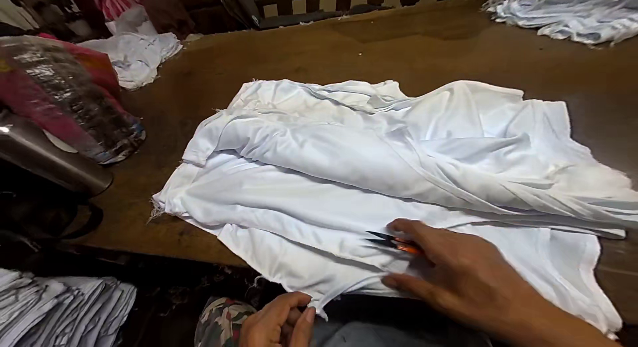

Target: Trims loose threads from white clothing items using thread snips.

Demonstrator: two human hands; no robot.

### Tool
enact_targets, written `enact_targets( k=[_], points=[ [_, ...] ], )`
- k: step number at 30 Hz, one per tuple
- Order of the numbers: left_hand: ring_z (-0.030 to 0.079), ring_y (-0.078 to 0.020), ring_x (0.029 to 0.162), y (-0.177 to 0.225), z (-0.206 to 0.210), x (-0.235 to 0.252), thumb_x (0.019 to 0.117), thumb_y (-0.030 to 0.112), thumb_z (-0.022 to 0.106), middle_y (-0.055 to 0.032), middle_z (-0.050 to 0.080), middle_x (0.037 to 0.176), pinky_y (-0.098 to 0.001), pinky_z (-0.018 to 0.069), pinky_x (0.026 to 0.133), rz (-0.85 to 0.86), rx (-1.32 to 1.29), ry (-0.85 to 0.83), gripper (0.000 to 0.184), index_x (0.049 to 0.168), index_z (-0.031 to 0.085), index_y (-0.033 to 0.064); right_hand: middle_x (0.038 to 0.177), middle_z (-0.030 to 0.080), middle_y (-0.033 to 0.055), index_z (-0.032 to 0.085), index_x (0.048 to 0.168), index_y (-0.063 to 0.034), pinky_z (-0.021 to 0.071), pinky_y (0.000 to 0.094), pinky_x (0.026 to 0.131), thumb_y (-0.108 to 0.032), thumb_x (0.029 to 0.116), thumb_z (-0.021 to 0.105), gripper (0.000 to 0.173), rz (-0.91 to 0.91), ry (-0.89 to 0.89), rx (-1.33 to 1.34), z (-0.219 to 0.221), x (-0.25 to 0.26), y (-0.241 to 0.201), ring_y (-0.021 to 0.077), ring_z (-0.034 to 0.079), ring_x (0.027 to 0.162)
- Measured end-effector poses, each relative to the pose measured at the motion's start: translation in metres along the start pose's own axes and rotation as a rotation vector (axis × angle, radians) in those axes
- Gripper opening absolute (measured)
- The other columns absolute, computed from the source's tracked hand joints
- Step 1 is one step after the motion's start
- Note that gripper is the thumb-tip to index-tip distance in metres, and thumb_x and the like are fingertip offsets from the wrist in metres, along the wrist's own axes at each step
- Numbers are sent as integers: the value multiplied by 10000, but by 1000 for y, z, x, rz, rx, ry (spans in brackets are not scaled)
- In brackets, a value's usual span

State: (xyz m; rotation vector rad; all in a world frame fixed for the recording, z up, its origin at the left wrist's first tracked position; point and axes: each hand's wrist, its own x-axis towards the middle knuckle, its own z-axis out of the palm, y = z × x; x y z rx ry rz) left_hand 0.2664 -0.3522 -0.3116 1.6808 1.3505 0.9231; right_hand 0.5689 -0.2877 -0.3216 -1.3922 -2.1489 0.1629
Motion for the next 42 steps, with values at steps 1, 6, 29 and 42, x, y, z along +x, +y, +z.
enact_targets(
  k=[1,6,29,42],
  points=[
    [624,-73,594,-2,0,-1,983,75,655,-32,704,767,-240,539,538,-10,8,12,161,1094,721,-21,711,613,-74,706,1053,-176,479,374,465,-584,872,613,457,17,33,-23,7,2,1,99,576,567],
    [645,-69,639,-10,3,-8,971,101,673,-44,703,879,-224,563,545,-133,-68,56,137,1039,741,3,550,546,-58,710,787,-200,382,288,429,-323,884,762,165,309,-319,389,-21,43,14,75,476,458],
    [721,-222,680,-11,44,0,867,-92,721,-178,728,889,-382,637,601,-579,-939,167,243,1093,631,-84,616,534,-122,703,863,-216,426,336,448,-348,855,581,180,-14,30,-31,9,25,-3,60,522,520],
    [675,-133,616,-27,30,-32,923,-16,692,-70,699,759,-314,615,603,-513,-813,50,20,937,698,-28,702,552,-12,711,1084,19,395,254,524,-252,1118,373,434,349,-635,880,1,-39,-64,43,448,557]
  ],
)
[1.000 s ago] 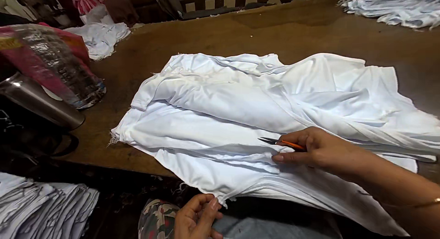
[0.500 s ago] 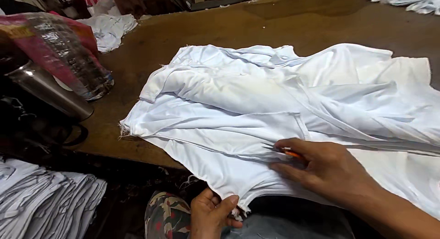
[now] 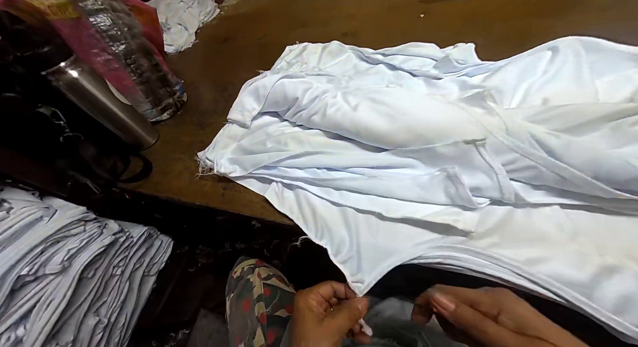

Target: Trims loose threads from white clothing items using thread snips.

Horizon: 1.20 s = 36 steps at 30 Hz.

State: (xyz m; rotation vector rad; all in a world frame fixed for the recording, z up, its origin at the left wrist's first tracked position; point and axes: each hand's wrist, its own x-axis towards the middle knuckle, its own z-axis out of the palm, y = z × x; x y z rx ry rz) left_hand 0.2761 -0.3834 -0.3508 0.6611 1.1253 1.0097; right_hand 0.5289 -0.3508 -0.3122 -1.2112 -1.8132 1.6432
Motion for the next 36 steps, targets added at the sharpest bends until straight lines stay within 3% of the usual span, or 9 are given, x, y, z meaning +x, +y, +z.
enact_targets(
  k=[7,21,25,28,30,33,36],
  points=[
    [653,-115,598,-4,-6,-8,957,26,668,-50,689,752,-310,606,591,-16,1,-92,65,962,708,-25,616,487,-80,724,961,-49,333,225,484,-235,1102,411,391,119,26,37,18,7,17,12,391,500],
    [679,-130,628,-9,-10,-4,931,5,694,-66,706,774,-312,619,620,-68,-91,-123,39,923,723,-21,580,480,-109,718,836,-127,303,207,455,-337,1067,491,387,57,25,-32,30,28,29,-17,377,478],
    [680,-129,629,-9,-10,-2,931,1,690,-67,708,776,-312,620,623,-69,-102,-121,42,926,724,-24,591,516,-98,707,784,-148,326,244,477,-399,1056,502,423,0,71,-154,30,32,31,7,415,502],
    [683,-133,627,-10,-10,-2,927,3,697,-70,711,774,-316,623,626,-73,-90,-119,44,930,729,-28,576,513,-50,661,752,-139,355,331,479,-439,1066,454,481,-39,138,-332,35,33,31,75,461,503],
    [680,-126,630,-12,-10,-2,924,-2,697,-67,708,777,-310,621,625,-49,-53,-118,36,919,720,-28,584,521,-17,665,798,-111,367,342,473,-427,1089,420,494,-123,150,-368,36,31,28,100,481,506],
    [663,-85,653,-17,-14,1,883,-17,730,-44,713,801,-250,583,625,83,126,-121,28,909,720,-21,756,644,60,701,1049,-48,503,327,577,-425,1102,431,467,-311,171,-374,26,28,12,121,594,640],
    [692,-113,797,-13,-21,10,833,58,797,-64,710,935,-262,602,695,192,286,-40,215,1013,708,-20,826,657,74,643,1166,-77,501,357,539,-563,999,578,517,-490,497,-771,7,35,8,160,610,660]
  ],
)
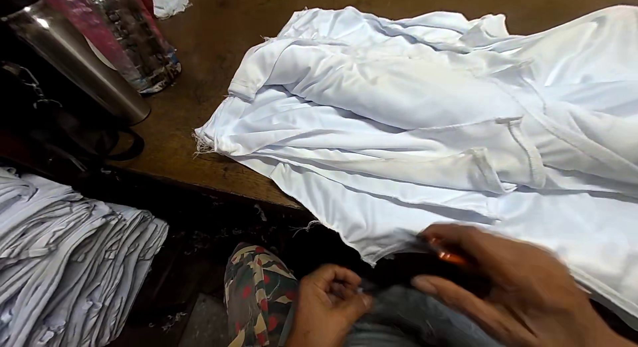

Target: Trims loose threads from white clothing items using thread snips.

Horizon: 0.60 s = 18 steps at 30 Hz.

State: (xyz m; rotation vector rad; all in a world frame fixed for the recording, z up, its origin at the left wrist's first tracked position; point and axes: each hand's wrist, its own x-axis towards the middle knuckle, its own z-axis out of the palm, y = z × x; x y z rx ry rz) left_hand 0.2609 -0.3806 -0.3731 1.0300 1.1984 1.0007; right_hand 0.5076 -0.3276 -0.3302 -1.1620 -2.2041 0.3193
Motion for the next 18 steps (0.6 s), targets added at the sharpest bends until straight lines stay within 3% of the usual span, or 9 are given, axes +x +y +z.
enact_targets(
  k=[2,5,9,12,15,18],
  points=[
    [721,-188,909,8,-7,10,848,139,814,-107,719,1022,-336,632,767,-8,-68,102,343,1116,675,-25,851,670,152,638,1174,6,468,453,509,-561,950,603,610,-3,152,-275,-5,10,18,269,621,646],
    [733,-292,910,26,-16,26,922,127,739,-189,722,997,-460,638,802,-63,-310,236,302,1163,667,-41,827,635,178,642,1121,35,426,514,507,-571,955,534,638,63,152,-396,-12,14,46,337,596,630],
    [701,-226,661,34,-15,38,941,27,701,-181,713,793,-377,636,686,-19,-330,270,77,909,726,-39,878,661,154,669,1111,-5,487,514,556,-509,992,503,543,51,74,-368,-35,-4,84,315,639,693],
    [701,-202,644,27,-10,34,921,-14,702,-158,708,758,-348,634,676,-35,-255,145,48,887,709,-48,951,674,212,656,1146,30,506,585,631,-467,989,486,549,55,15,-361,-57,-12,102,380,667,784],
    [718,-230,742,21,-8,29,886,-44,699,-155,710,868,-370,643,690,-37,-214,148,75,960,687,-41,926,676,217,661,1131,48,509,582,628,-487,980,468,589,20,-4,-382,-68,-14,111,384,673,777],
    [737,-311,856,27,-10,26,943,51,646,-225,718,1004,-436,644,744,13,-266,133,208,1122,665,-54,925,680,196,667,1108,53,518,557,660,-478,960,483,581,92,-35,-286,-78,-12,115,328,669,791]
  ],
)
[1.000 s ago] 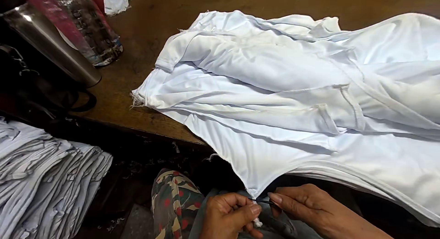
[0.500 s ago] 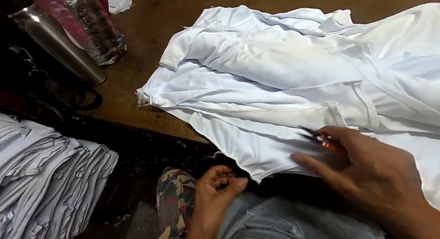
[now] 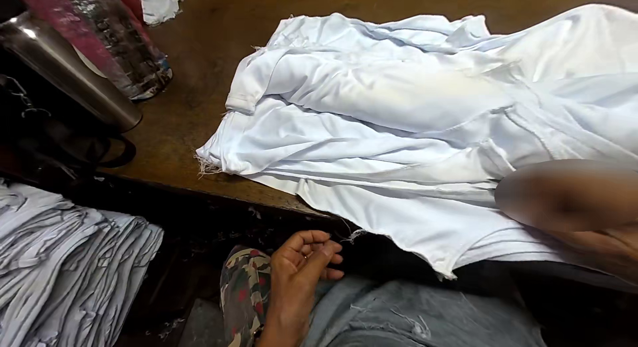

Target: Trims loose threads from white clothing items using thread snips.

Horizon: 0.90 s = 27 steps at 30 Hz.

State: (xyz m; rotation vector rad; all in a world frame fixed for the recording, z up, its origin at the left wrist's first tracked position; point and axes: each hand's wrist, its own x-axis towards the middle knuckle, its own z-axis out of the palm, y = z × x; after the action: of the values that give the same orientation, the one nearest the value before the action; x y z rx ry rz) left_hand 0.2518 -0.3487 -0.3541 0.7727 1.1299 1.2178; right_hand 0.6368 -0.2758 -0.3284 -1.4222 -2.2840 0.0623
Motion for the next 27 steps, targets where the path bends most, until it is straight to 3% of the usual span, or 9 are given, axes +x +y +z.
enact_targets(
  k=[2,3,4,5,7,10,14,22,27],
  points=[
    [746,-284,811,4,6,-1,921,198,745,-178,735,952,-419,657,721,84,85,-17,305,1130,705,-20,955,681,130,661,1125,62,538,415,729,-329,977,455,466,127,10,189,-6,0,-6,187,647,824],
    [745,-252,775,5,12,-1,890,256,793,-140,739,913,-393,659,698,120,141,-15,345,1117,722,6,924,658,48,660,1140,43,525,275,722,-258,1016,410,410,234,49,340,-9,0,-15,73,610,794],
    [745,-224,746,5,18,1,865,267,825,-112,743,883,-365,661,675,142,186,-2,347,1096,733,26,807,581,-26,658,1127,30,451,183,614,-219,1032,357,402,340,108,506,-10,-1,-29,3,523,664],
    [737,-206,714,4,22,3,862,231,833,-100,743,847,-342,654,654,156,213,16,299,1069,744,35,723,524,-75,655,1116,1,403,151,535,-229,1038,339,399,411,134,643,-11,-4,-43,-21,469,573],
    [712,-182,650,2,28,7,899,110,784,-101,734,783,-311,630,624,172,228,43,127,990,763,24,708,549,-121,666,1106,-51,423,149,525,-267,1080,382,358,436,56,837,-13,-18,-77,-34,485,563],
    [711,-180,641,-1,24,9,928,52,731,-108,733,760,-304,630,633,155,246,21,61,930,773,9,812,651,-84,718,1124,-48,459,185,573,-288,1115,409,391,398,-191,982,-4,-30,-134,-30,525,639],
    [717,-190,656,-3,9,0,937,59,715,-113,725,754,-321,642,657,163,242,-22,82,934,761,-8,681,508,-84,711,1073,-34,339,190,469,-229,1121,359,405,479,-370,1149,35,-30,-166,-6,394,521],
    [713,-175,654,-12,8,-11,931,26,712,-121,727,761,-303,635,650,215,168,-39,78,924,749,-41,602,473,-100,719,958,-113,288,179,413,-249,1095,406,367,661,-343,1229,66,-11,-186,-2,347,452],
    [709,-166,653,-13,7,-11,923,20,716,-116,724,757,-292,630,644,232,177,-53,66,913,750,-37,572,446,-98,730,898,-137,270,167,394,-275,1068,464,345,667,-266,1202,73,-4,-187,-6,332,432]
  ],
)
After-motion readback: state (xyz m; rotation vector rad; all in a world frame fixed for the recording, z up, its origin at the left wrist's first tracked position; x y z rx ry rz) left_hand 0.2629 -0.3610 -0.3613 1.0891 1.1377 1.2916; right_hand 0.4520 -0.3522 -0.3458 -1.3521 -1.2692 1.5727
